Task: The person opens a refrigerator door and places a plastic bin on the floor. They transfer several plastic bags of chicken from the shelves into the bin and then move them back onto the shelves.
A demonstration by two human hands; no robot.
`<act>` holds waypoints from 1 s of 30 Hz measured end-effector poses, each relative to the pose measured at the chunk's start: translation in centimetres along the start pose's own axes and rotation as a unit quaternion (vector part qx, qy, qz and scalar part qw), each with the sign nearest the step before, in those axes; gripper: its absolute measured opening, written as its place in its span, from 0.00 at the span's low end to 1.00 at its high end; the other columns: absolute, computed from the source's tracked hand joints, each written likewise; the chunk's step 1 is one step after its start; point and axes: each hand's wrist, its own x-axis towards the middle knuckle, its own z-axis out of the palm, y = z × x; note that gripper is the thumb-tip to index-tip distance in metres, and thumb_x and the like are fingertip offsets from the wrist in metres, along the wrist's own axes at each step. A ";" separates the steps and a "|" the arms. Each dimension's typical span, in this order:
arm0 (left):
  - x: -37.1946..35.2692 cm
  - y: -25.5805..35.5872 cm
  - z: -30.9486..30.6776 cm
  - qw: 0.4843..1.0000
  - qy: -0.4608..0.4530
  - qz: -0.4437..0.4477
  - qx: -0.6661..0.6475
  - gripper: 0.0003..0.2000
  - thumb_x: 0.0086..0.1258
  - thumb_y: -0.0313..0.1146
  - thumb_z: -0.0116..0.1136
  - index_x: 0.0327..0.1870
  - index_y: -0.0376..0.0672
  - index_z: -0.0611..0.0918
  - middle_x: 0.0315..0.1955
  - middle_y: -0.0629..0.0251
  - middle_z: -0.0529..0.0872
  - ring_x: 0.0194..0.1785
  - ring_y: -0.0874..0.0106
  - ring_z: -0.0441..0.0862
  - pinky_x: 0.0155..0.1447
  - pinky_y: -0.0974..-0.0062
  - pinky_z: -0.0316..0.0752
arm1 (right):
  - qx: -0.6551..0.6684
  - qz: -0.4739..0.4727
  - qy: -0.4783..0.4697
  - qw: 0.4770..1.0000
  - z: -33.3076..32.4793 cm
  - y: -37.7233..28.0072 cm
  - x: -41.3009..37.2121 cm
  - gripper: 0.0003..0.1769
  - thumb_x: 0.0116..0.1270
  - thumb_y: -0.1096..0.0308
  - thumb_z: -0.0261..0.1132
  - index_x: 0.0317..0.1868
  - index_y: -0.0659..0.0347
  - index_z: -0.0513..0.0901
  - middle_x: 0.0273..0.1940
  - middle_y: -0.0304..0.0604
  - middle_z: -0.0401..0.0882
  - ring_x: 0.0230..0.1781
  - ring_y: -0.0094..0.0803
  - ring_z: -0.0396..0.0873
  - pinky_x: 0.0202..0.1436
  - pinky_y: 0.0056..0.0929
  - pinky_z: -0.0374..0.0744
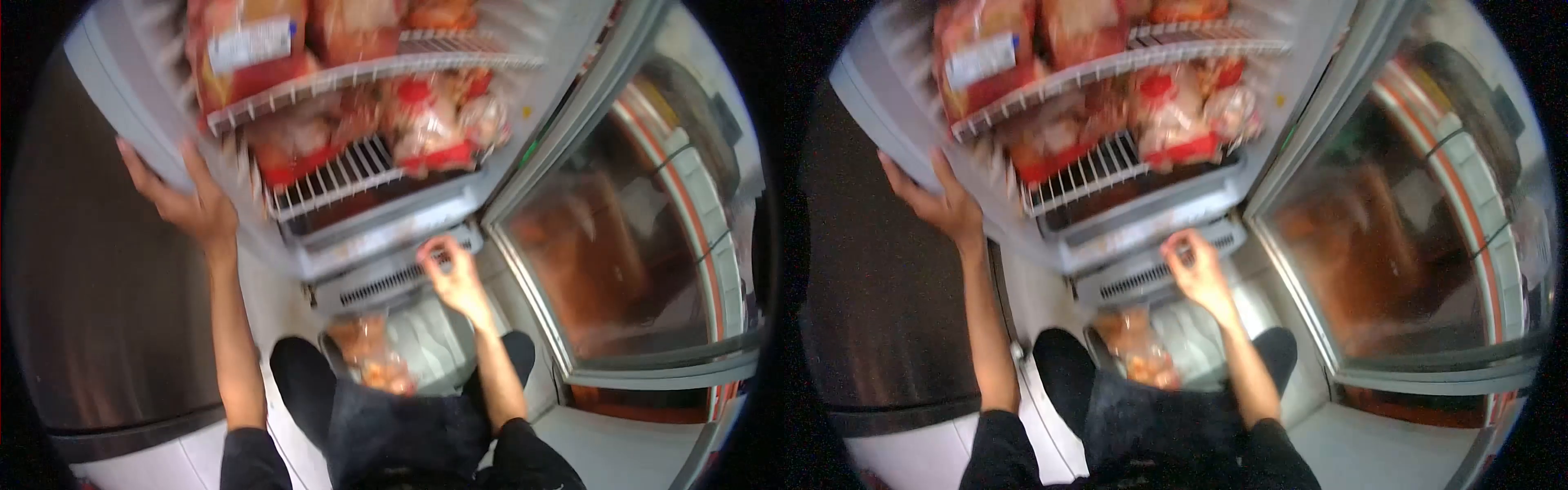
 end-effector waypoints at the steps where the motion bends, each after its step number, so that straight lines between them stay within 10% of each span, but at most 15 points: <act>1: -0.2 0.3 -0.2 1.000 0.006 -0.017 0.019 0.31 0.70 0.28 0.56 0.72 0.34 0.58 0.69 0.46 0.62 0.72 0.58 0.61 0.72 0.65 0.56 | -0.005 -0.104 0.063 0.993 -2.0 -3.3 3.5 0.07 0.64 0.71 0.65 0.37 0.64 0.77 0.35 0.44 0.80 0.37 0.28 0.79 0.41 0.30 0.76; 6: -0.1 1.1 -0.4 0.998 -0.005 -0.060 -0.004 0.31 0.71 0.29 0.54 0.72 0.35 0.56 0.70 0.47 0.59 0.73 0.58 0.58 0.73 0.63 0.53 | -0.023 -0.326 0.233 0.916 -7.2 -14.2 21.7 0.15 0.61 0.69 0.65 0.44 0.67 0.74 0.41 0.52 0.79 0.45 0.42 0.79 0.50 0.37 0.74; 12: -0.2 1.1 -0.5 0.998 -0.012 -0.056 0.015 0.30 0.72 0.29 0.52 0.73 0.35 0.56 0.71 0.48 0.58 0.74 0.58 0.55 0.74 0.62 0.50 | -0.391 -0.224 0.343 0.824 -6.4 -16.5 43.2 0.30 0.66 0.50 0.58 0.63 0.59 0.69 0.57 0.57 0.73 0.58 0.53 0.72 0.62 0.46 0.69; 16: -0.4 1.2 -0.4 0.998 -0.009 -0.051 0.032 0.30 0.73 0.30 0.51 0.73 0.36 0.56 0.72 0.49 0.56 0.75 0.58 0.54 0.74 0.61 0.48 | -0.279 -0.148 0.192 0.929 -7.9 -18.9 43.3 0.38 0.66 0.45 0.56 0.70 0.57 0.62 0.66 0.58 0.65 0.67 0.54 0.65 0.68 0.43 0.65; 23: -0.7 0.9 -0.7 0.998 -0.018 -0.044 0.043 0.31 0.72 0.28 0.51 0.72 0.33 0.54 0.70 0.42 0.57 0.73 0.52 0.56 0.73 0.58 0.52 | -0.365 -0.216 0.139 0.895 -10.7 -17.1 49.0 0.41 0.61 0.40 0.59 0.67 0.59 0.68 0.65 0.58 0.68 0.67 0.52 0.65 0.68 0.44 0.67; 30: -0.4 0.8 -0.4 0.999 -0.013 -0.029 0.036 0.29 0.72 0.29 0.52 0.71 0.32 0.57 0.70 0.45 0.59 0.74 0.55 0.56 0.74 0.62 0.52 | -0.395 -0.122 0.186 0.892 -13.1 -20.5 36.4 0.30 0.58 0.46 0.63 0.56 0.58 0.79 0.54 0.54 0.79 0.54 0.50 0.78 0.57 0.42 0.76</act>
